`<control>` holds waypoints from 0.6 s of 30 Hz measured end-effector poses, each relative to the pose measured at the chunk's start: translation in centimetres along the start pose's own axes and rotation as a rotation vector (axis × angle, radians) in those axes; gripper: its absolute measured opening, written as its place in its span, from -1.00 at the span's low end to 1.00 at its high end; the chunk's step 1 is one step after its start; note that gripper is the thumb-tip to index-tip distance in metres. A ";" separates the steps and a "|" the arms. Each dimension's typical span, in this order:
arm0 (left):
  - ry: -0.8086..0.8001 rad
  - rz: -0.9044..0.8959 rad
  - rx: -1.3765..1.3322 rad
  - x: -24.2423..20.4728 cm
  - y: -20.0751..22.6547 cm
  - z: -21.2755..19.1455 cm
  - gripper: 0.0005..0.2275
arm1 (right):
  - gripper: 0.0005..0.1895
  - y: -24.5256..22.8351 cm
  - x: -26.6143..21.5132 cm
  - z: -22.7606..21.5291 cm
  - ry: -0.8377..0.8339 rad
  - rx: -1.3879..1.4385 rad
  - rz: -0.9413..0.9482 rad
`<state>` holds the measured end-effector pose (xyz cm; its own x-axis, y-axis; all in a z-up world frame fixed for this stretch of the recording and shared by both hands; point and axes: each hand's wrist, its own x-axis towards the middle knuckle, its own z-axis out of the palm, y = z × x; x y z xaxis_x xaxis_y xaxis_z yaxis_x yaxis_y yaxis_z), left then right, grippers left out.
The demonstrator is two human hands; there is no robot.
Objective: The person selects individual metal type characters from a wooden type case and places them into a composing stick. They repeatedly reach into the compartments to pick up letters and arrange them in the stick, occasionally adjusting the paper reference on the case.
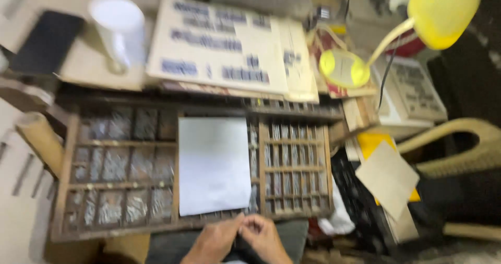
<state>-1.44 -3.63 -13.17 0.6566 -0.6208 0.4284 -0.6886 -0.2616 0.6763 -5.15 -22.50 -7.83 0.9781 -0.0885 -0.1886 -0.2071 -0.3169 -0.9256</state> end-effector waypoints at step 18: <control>-0.008 -0.067 0.145 7.3 5.2 -13.0 -0.16 | -0.91 -19.0 4.2 -4.5 -0.216 -0.136 -0.131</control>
<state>3.81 0.07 1.27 0.7001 -0.6045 0.3800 -0.6813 -0.4062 0.6090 2.76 -21.12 10.46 0.9757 0.1606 -0.1493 -0.0653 -0.4375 -0.8969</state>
